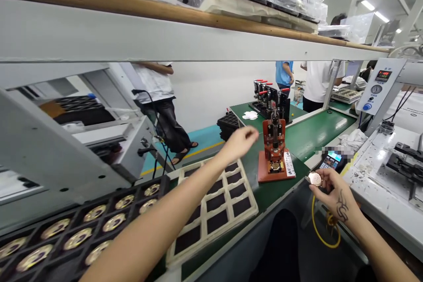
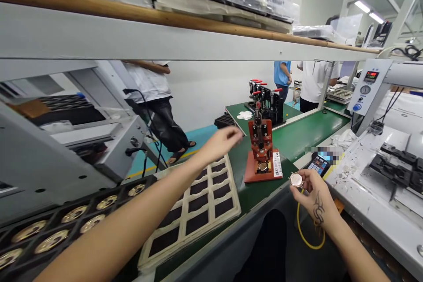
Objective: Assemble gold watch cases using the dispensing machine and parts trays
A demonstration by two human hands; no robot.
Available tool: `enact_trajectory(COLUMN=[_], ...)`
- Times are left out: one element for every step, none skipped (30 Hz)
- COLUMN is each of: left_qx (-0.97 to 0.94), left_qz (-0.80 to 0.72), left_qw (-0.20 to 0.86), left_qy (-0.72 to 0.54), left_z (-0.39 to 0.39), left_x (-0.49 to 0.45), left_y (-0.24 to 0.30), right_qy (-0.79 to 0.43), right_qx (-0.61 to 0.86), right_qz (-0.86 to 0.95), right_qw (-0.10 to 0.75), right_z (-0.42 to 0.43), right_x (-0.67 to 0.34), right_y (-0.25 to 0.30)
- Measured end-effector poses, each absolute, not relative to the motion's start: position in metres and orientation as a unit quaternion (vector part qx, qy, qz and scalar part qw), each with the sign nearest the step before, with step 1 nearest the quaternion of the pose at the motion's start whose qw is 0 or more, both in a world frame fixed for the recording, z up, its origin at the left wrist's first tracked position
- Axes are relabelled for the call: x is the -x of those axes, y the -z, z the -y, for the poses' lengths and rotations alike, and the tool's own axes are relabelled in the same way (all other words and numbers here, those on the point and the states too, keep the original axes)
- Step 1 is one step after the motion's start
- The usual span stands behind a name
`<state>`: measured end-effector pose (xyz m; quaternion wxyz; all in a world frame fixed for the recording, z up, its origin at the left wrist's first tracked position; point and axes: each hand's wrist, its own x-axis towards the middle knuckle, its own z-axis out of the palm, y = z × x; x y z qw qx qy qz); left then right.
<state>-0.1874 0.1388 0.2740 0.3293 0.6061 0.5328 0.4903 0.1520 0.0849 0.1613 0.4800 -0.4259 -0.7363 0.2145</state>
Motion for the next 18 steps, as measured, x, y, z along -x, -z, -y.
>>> enact_trajectory(left_qx=[-0.606, -0.602, -0.594, -0.584, -0.573, -0.563, -0.555, -0.55, -0.549, -0.551, -0.556, -0.563, -0.571, -0.58, -0.587, -0.593, -0.597, -0.601], left_qz=[-0.53, -0.521, -0.507, -0.494, -0.482, -0.472, -0.465, -0.461, -0.459, -0.459, -0.459, -0.46, -0.461, -0.461, -0.461, -0.461, -0.46, -0.459], left_qw=[0.381, 0.431, 0.474, 0.509, 0.533, 0.55, 0.561, 0.566, 0.569, 0.569, 0.568, 0.567, 0.566, 0.565, 0.565, 0.566, 0.567, 0.57], left_qy=[-0.455, -0.426, -0.406, -0.395, -0.394, -0.396, -0.401, -0.405, -0.405, -0.403, -0.396, -0.387, -0.375, -0.363, -0.352, -0.341, -0.331, -0.32], left_z=[-0.125, -0.111, -0.099, -0.089, -0.081, -0.075, -0.071, -0.069, -0.068, -0.068, -0.068, -0.069, -0.069, -0.068, -0.066, -0.064, -0.061, -0.059], left_x=[0.182, 0.173, 0.161, 0.147, 0.134, 0.121, 0.111, 0.104, 0.101, 0.1, 0.102, 0.105, 0.109, 0.112, 0.114, 0.116, 0.116, 0.116], left_y=[-0.257, -0.242, -0.228, -0.217, -0.208, -0.201, -0.196, -0.194, -0.193, -0.194, -0.196, -0.198, -0.199, -0.201, -0.201, -0.2, -0.198, -0.195], right_qy=[-0.214, -0.214, -0.213, -0.21, -0.207, -0.204, -0.201, -0.199, -0.198, -0.2, -0.203, -0.208, -0.215, -0.225, -0.234, -0.243, -0.25, -0.255], right_qx=[0.424, 0.423, 0.422, 0.422, 0.422, 0.423, 0.424, 0.424, 0.423, 0.42, 0.411, 0.394, 0.371, 0.343, 0.312, 0.282, 0.257, 0.245], right_qz=[0.737, 0.737, 0.735, 0.733, 0.732, 0.731, 0.731, 0.732, 0.735, 0.739, 0.746, 0.759, 0.779, 0.803, 0.826, 0.846, 0.862, 0.871], right_qw=[0.48, 0.482, 0.486, 0.49, 0.493, 0.495, 0.496, 0.495, 0.492, 0.488, 0.483, 0.474, 0.457, 0.433, 0.407, 0.381, 0.357, 0.342], right_z=[-0.088, -0.09, -0.092, -0.094, -0.095, -0.095, -0.095, -0.093, -0.091, -0.089, -0.087, -0.085, -0.084, -0.082, -0.081, -0.08, -0.079, -0.078], right_x=[-0.147, -0.14, -0.132, -0.122, -0.111, -0.101, -0.093, -0.086, -0.082, -0.081, -0.082, -0.085, -0.089, -0.093, -0.097, -0.1, -0.103, -0.104], right_y=[-0.16, -0.159, -0.157, -0.155, -0.153, -0.15, -0.146, -0.143, -0.141, -0.14, -0.141, -0.143, -0.147, -0.152, -0.157, -0.162, -0.165, -0.166])
